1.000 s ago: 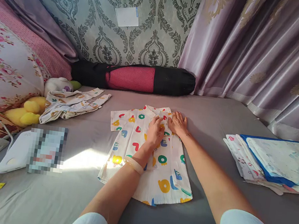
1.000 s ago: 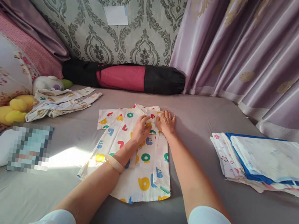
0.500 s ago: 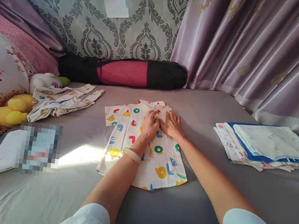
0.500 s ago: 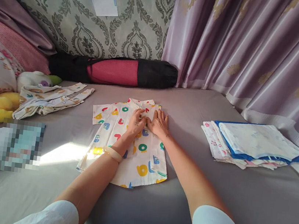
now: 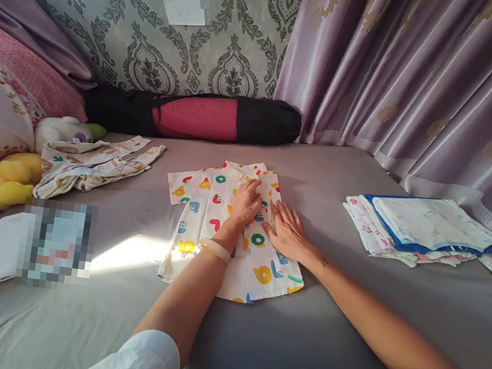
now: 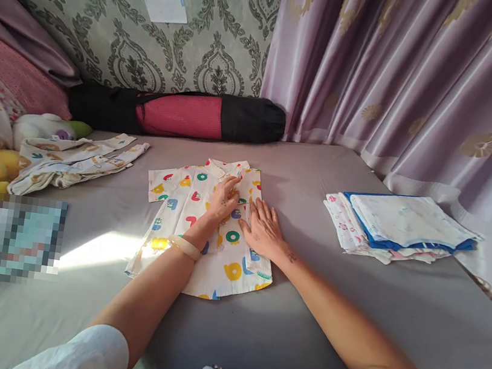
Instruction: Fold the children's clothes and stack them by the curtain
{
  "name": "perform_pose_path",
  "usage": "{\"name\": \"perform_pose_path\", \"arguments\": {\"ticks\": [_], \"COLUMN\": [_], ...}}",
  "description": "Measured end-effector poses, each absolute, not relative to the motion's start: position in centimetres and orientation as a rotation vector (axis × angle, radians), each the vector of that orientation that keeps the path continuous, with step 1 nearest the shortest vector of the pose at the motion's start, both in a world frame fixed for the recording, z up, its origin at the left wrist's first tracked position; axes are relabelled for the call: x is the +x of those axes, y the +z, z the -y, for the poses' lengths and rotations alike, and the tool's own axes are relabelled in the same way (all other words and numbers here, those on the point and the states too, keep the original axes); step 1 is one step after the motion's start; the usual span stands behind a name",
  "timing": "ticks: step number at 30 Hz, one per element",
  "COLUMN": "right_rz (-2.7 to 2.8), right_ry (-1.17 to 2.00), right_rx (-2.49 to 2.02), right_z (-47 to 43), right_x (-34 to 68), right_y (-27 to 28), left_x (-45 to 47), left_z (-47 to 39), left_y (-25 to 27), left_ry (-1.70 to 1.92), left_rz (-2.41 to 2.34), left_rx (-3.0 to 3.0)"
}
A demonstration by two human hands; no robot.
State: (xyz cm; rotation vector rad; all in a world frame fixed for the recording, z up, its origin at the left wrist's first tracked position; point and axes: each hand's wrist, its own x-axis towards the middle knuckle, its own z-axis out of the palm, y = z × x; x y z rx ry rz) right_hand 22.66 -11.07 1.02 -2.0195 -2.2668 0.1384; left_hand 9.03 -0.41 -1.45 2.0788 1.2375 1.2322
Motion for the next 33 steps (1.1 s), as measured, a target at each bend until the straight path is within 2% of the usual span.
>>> {"name": "perform_pose_path", "arguments": {"ticks": [11, 19, 22, 28, 33], "right_rz": [2.370, 2.125, 2.086, 2.114, 2.122], "right_ry": [0.142, 0.079, 0.035, 0.070, 0.052], "right_rx": [-1.936, -1.930, -1.919, -2.067, -2.061], "right_z": [13.2, 8.6, 6.1, 3.1, 2.7], "right_x": [23.8, 23.1, 21.7, 18.7, 18.4], "right_y": [2.4, 4.0, 3.7, 2.0, 0.8], "left_x": [9.2, 8.4, 8.1, 7.7, 5.3], "left_z": [1.5, 0.2, -0.3, -0.4, 1.0], "left_y": [0.4, -0.1, -1.1, -2.1, -1.9], "left_ry": [1.047, 1.359, 1.371, 1.253, 0.884], "left_rz": [-1.166, -1.503, -1.616, -1.627, -1.426], "left_rx": [2.124, 1.697, 1.635, 1.866, 2.249]}}
